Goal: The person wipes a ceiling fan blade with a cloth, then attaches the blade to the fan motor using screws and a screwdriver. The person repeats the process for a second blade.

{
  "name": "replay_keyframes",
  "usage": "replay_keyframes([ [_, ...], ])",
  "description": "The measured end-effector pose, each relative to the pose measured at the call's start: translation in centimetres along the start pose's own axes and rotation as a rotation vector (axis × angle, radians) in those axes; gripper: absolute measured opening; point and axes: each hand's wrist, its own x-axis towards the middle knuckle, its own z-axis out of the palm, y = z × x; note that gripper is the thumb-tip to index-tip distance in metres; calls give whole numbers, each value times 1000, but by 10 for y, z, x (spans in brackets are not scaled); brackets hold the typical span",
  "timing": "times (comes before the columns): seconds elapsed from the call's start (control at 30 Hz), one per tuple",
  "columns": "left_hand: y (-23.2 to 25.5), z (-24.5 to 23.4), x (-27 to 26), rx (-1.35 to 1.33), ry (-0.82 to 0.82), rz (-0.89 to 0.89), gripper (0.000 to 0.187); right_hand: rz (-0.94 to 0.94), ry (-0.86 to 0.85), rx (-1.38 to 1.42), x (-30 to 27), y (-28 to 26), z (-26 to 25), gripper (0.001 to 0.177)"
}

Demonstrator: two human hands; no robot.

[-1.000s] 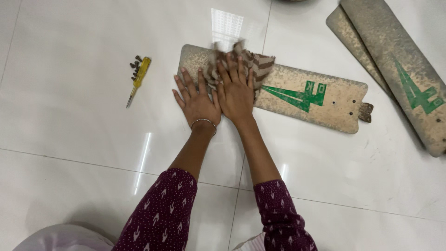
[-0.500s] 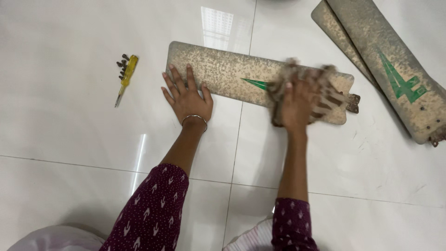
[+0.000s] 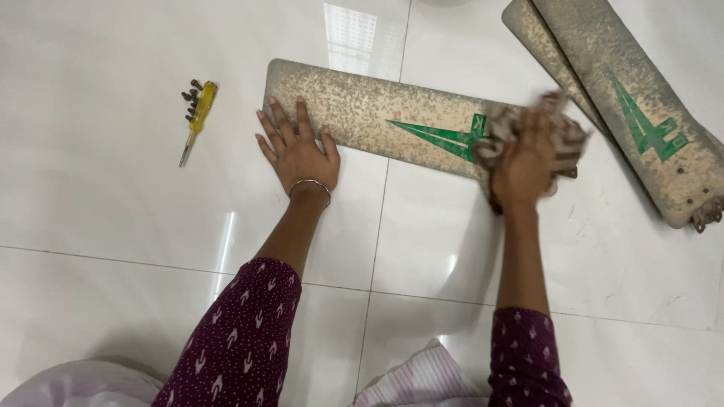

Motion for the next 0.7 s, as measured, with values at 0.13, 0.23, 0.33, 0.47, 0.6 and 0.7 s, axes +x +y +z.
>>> replay_keyframes([
  [0.13, 0, -1, -1, 12, 3, 7, 65, 316, 47, -64, -18, 38, -14, 57],
  [0.23, 1, -4, 0, 39, -39, -14, 66, 444, 55, -126, -17, 15, 4, 64],
  [0.33, 2, -6, 1, 55, -49, -11, 67, 314, 52, -147, -12, -35, 20, 69],
  [0.47, 1, -4, 1, 53, -54, -8, 67, -94, -84, -59, -7, -137, 56, 61],
  [0.6, 0, -5, 1, 78, -47, -7, 69, -502, -225, 30, -10, -191, 70, 58],
  [0.7, 2, -4, 1, 32, -53, -9, 68, -476, -272, 267, -6, -167, 56, 69],
])
